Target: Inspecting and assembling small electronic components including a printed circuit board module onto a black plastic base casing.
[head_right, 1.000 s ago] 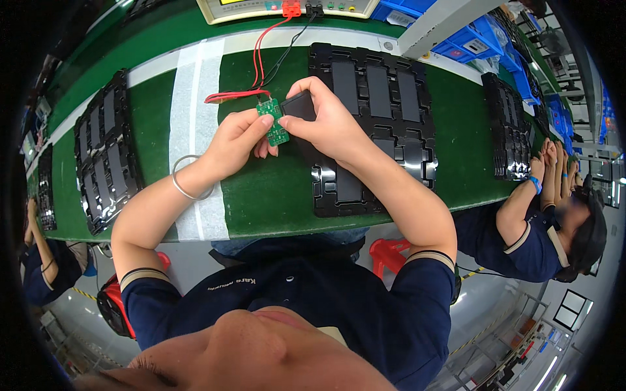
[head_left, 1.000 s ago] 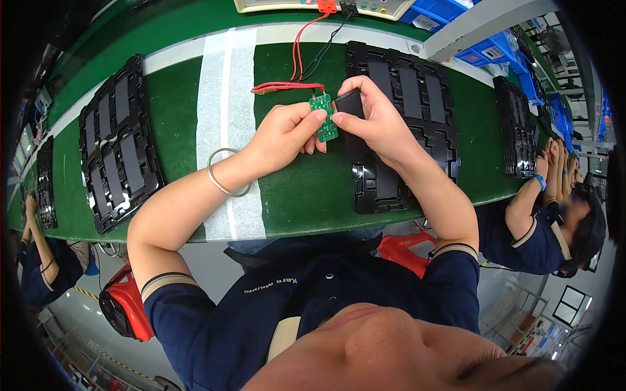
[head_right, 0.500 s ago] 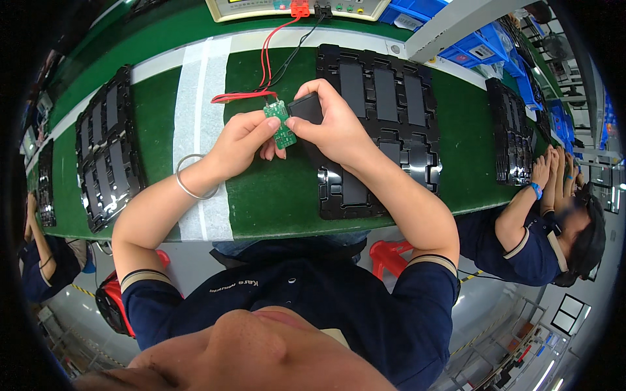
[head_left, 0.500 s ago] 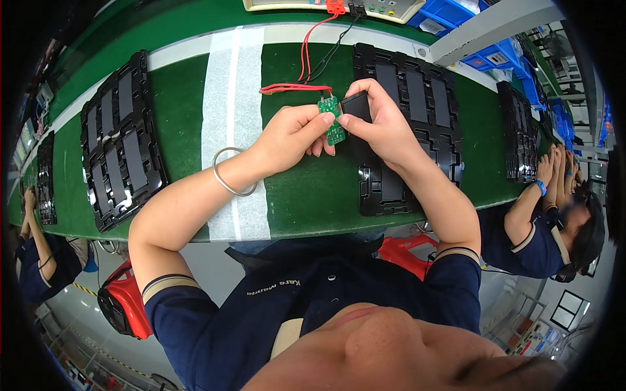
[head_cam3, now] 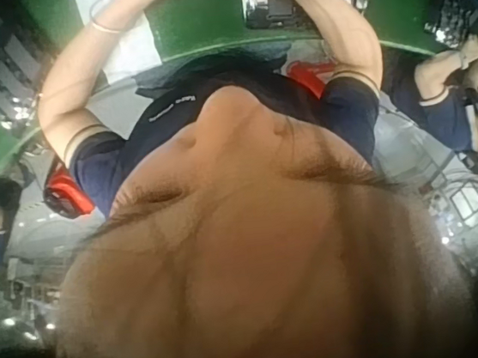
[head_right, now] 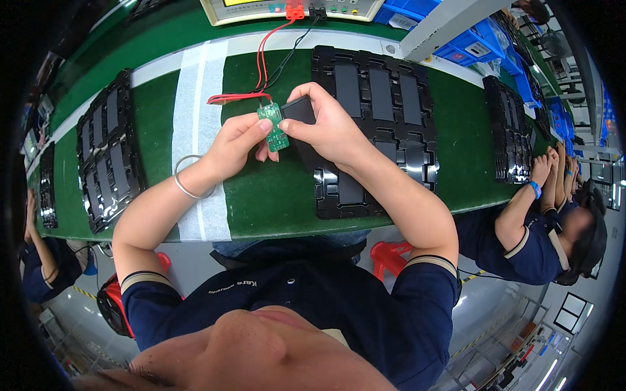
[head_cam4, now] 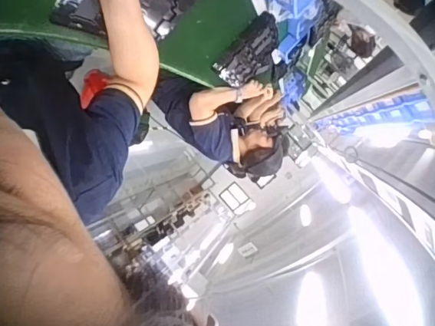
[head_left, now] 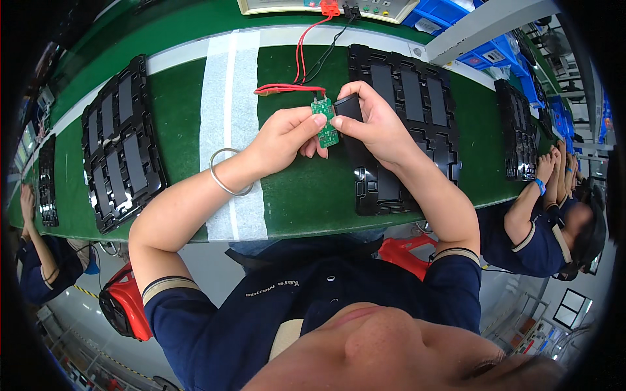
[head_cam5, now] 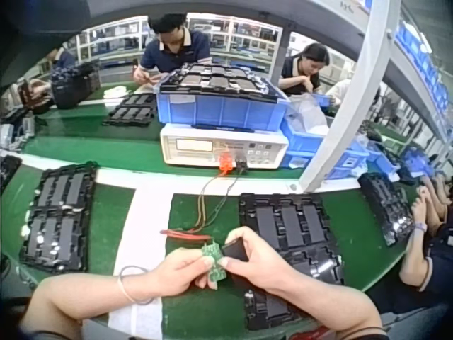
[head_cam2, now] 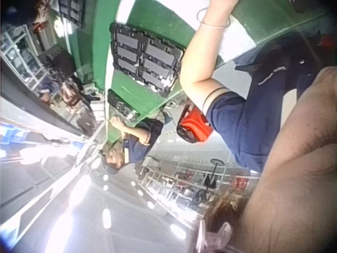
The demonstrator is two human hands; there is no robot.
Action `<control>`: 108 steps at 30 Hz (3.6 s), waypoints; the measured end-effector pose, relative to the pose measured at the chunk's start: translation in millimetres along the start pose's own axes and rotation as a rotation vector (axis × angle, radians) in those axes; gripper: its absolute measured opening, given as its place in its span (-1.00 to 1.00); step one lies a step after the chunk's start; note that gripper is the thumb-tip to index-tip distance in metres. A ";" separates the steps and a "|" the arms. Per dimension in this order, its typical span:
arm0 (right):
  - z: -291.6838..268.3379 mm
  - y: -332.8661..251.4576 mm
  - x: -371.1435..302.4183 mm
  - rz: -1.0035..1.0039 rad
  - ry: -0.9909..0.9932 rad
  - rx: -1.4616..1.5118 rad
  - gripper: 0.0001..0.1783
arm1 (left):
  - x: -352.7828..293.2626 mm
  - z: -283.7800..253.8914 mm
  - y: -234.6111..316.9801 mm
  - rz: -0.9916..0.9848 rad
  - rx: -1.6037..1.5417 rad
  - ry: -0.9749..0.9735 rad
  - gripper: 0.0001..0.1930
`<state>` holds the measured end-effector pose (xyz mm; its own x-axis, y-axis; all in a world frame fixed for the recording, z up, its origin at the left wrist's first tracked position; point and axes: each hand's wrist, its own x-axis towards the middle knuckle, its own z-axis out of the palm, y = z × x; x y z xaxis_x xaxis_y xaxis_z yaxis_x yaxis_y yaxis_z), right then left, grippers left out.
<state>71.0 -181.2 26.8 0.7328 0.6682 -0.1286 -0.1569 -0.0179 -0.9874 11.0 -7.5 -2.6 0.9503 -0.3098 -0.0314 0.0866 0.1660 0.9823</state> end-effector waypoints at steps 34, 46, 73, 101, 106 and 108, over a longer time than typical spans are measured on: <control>-3.0 2.4 -1.6 -0.022 0.066 0.018 -0.67 | 1.3 5.3 6.1 -0.001 0.180 0.083 -0.70; -1.4 7.5 -0.2 -0.202 0.151 -0.324 -0.62 | 1.8 3.7 5.0 0.000 0.140 0.052 -0.70; 53.6 -7.0 -81.3 -0.054 -0.274 -0.136 -0.70 | 2.3 9.8 3.7 0.030 0.246 0.059 -0.68; 7.8 -5.7 -4.9 0.077 0.016 0.039 -0.63 | -0.2 3.0 9.2 0.010 0.181 0.073 -0.69; 5.4 -4.8 -2.0 0.096 0.042 -0.017 -0.65 | 0.7 0.5 10.0 0.037 0.228 0.051 -0.67; 4.7 -4.5 -1.9 0.097 0.036 -0.008 -0.65 | 0.8 -1.7 13.2 0.021 0.223 0.032 -0.69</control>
<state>67.2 -178.9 31.9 0.7380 0.6355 -0.2269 -0.2234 -0.0872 -0.9708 13.4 -4.0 10.0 0.9604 -0.2782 -0.0130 0.0019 -0.0401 0.9992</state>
